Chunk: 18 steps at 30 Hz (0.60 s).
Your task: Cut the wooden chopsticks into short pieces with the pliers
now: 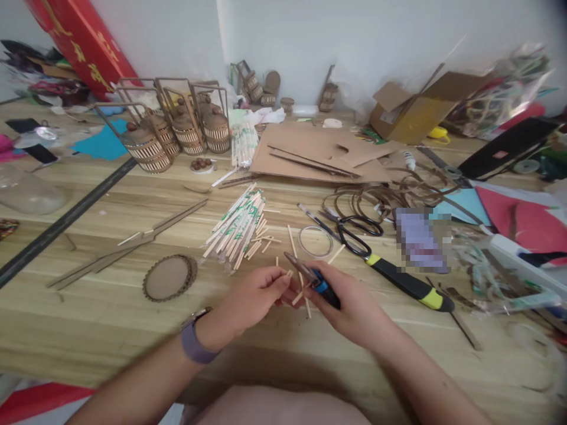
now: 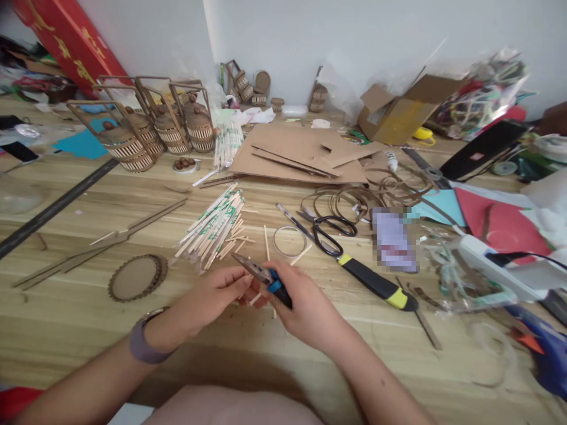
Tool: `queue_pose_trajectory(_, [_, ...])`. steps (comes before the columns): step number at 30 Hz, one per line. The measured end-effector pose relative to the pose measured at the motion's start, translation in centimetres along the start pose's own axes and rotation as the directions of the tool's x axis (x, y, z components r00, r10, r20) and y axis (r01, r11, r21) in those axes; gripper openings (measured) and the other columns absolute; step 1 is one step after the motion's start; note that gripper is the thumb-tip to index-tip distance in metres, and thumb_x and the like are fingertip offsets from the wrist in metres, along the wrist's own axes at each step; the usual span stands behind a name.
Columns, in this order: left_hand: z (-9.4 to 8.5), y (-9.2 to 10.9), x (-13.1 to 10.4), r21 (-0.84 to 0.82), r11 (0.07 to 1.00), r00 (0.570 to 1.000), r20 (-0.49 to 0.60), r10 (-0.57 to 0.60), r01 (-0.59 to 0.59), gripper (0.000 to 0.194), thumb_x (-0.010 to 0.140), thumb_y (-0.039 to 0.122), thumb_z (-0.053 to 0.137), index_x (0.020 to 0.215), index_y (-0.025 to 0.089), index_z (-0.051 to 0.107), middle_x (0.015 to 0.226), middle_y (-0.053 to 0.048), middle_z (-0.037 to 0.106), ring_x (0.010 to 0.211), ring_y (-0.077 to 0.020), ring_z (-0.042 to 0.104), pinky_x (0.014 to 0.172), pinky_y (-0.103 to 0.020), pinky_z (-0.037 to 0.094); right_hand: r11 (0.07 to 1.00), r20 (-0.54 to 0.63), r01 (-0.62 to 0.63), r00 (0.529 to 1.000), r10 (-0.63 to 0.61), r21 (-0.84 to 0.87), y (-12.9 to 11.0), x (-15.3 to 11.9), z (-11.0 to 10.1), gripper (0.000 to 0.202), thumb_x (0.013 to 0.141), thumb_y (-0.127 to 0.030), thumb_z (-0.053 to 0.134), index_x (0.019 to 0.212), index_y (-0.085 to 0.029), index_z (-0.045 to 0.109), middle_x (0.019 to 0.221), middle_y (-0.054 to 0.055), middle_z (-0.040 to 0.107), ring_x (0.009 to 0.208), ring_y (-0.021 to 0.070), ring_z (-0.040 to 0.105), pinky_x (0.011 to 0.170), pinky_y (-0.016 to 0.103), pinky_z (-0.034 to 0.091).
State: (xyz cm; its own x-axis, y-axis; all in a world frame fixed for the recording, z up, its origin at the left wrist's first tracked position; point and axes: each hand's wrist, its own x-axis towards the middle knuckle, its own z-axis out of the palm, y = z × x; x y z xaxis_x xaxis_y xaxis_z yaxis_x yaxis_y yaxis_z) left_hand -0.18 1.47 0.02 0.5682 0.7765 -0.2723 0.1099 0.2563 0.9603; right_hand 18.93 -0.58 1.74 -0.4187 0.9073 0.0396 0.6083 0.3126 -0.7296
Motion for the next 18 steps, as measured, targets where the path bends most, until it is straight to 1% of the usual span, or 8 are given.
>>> queue_pose_trajectory(1, [0.0,-0.1,0.0,0.017,1.0,1.0,0.004,0.019,-0.019,0.039,0.09,0.052,0.046,0.08,0.016,0.058,0.075,-0.004,0.066,0.068,-0.014,0.055,0.064,-0.025,0.039,1.0,0.004,0.001,1.0,-0.001,-0.009,0.0,0.0,0.4,0.032,0.086,-0.018,0.049,0.117,-0.023,0.052,0.102,0.006,0.071,0.088,0.0205,0.066,0.078,0.031,0.05])
queue_pose_trajectory(3, [0.0,-0.3,0.1,0.056,0.998,0.999,0.013,0.031,-0.032,0.043,0.089,0.056,0.045,0.082,0.016,0.059,0.075,-0.004,0.066,0.067,-0.0141,0.054,0.063,-0.025,0.038,0.999,-0.026,-0.008,1.0,0.007,-0.035,0.3,0.0,0.9,0.045,0.085,-0.017,0.05,0.129,-0.022,0.046,0.116,0.009,0.068,0.102,0.0237,0.065,0.085,0.036,0.05])
queue_pose_trajectory(5, [0.0,-0.5,0.0,0.071,0.997,1.0,0.025,0.014,-0.015,0.046,0.089,0.059,0.044,0.086,0.016,0.06,0.077,-0.004,0.068,0.07,-0.0154,0.057,0.065,-0.026,0.039,0.999,-0.063,-0.018,0.998,0.016,-0.044,0.6,0.0,1.3,0.053,0.085,-0.019,0.051,0.137,-0.02,0.039,0.125,0.012,0.064,0.11,0.0258,0.062,0.089,0.039,0.05])
queue_pose_trajectory(8, [0.1,-0.4,-0.2,0.047,0.998,0.998,0.046,-0.033,0.031,0.047,0.087,0.06,0.046,0.087,0.016,0.061,0.078,-0.005,0.07,0.075,-0.0176,0.064,0.069,-0.026,0.043,1.0,-0.079,0.005,0.997,-0.006,-0.01,0.7,0.1,1.7,0.06,0.085,-0.018,0.048,0.143,-0.019,0.031,0.123,0.013,0.065,0.11,0.0244,0.063,0.09,0.038,0.051])
queue_pose_trajectory(12, [0.3,-0.4,-0.2,-0.022,0.997,0.994,0.085,-0.07,0.072,0.048,0.084,0.064,0.049,0.084,0.017,0.061,0.076,-0.004,0.07,0.075,-0.0191,0.067,0.071,-0.028,0.047,0.999,-0.072,0.033,0.997,-0.031,0.032,0.4,0.1,1.9,0.068,0.085,-0.013,0.046,0.148,-0.021,0.021,0.123,0.012,0.066,0.106,0.0216,0.065,0.088,0.036,0.052])
queue_pose_trajectory(15, [0.3,-0.8,-0.2,-0.081,0.991,0.988,0.116,-0.099,0.109,0.048,0.081,0.065,0.052,0.081,0.018,0.06,0.073,-0.004,0.069,0.074,-0.0188,0.067,0.072,-0.03,0.049,0.999,-0.062,0.038,0.997,-0.036,0.031,0.4,0.1,2.0,0.07,0.085,-0.014,0.047,0.149,-0.022,0.02,0.124,0.012,0.065,0.105,0.0219,0.065,0.088,0.037,0.052])
queue_pose_trajectory(18, [0.2,-1.0,-0.1,-0.122,0.985,0.982,0.159,-0.102,0.122,0.046,0.079,0.063,0.057,0.08,0.018,0.06,0.072,-0.003,0.069,0.072,-0.0173,0.066,0.069,-0.028,0.048,0.997,-0.053,0.07,0.996,-0.068,0.031,0.6,0.1,2.1,0.069,0.085,-0.014,0.047,0.149,-0.024,0.023,0.125,0.011,0.064,0.107,0.0227,0.064,0.09,0.038,0.052])
